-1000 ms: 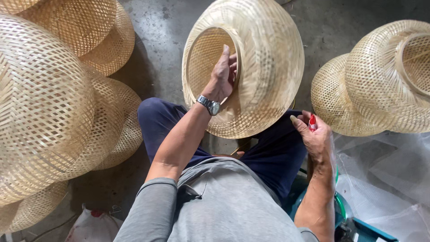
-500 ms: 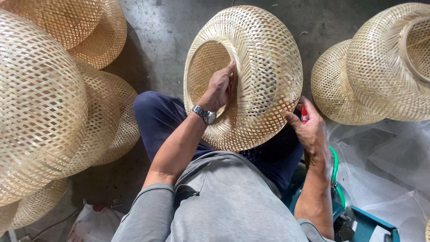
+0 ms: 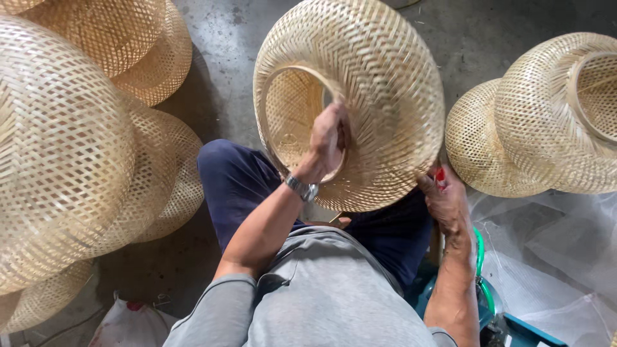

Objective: The person sits on the floor and uses a small red-handled tool to trim and smooth the woven bamboo rim of a basket. They rotate the basket to work on different sections of the edge, ensuring a clean finish.

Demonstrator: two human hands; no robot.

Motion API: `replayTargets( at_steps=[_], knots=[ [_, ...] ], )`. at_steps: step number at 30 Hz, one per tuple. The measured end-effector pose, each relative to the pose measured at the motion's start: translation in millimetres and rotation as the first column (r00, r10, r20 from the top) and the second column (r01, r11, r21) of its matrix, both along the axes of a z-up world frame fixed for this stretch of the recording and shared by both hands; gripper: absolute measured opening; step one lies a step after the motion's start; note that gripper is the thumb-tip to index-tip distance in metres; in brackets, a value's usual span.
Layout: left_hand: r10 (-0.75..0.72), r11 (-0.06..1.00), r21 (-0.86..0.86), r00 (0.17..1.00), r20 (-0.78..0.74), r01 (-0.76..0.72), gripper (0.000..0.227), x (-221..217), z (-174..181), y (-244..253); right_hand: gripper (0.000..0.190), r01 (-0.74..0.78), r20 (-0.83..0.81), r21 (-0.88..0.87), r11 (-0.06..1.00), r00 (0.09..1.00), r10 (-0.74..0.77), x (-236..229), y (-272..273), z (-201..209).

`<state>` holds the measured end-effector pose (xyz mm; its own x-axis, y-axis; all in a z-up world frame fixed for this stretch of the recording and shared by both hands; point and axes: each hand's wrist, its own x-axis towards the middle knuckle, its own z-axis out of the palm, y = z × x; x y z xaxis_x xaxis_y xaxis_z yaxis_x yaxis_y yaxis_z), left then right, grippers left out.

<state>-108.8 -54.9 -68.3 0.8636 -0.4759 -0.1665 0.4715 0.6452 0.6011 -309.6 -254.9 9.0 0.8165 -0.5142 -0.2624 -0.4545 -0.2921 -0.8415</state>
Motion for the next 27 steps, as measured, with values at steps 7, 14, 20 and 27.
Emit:
replayTargets(
  at_steps=[7,14,20,27],
  knots=[
    [0.195,0.924,0.318,0.977,0.091,-0.214,0.038,10.4,8.5,-6.8,0.052,0.100,0.003,0.493,0.864,0.993,-0.117,-16.7,14.8,-24.4],
    [0.251,0.860,0.367,0.920,0.302,-0.356,0.035,-7.6,18.9,-3.5,0.055,0.025,0.108,0.908,0.419,0.950,-0.292,-56.9,7.0,-83.7],
    [0.158,0.821,0.439,0.884,0.440,-0.365,0.039,-16.9,28.2,3.2,0.043,0.093,0.098,0.840,0.535,0.943,-0.317,-68.1,38.1,-102.0],
    [0.068,0.800,0.461,0.823,0.565,-0.383,0.056,-33.2,43.6,17.0,0.039,-0.013,0.184,0.831,0.555,0.950,-0.253,-56.6,38.6,-80.1]
  ],
)
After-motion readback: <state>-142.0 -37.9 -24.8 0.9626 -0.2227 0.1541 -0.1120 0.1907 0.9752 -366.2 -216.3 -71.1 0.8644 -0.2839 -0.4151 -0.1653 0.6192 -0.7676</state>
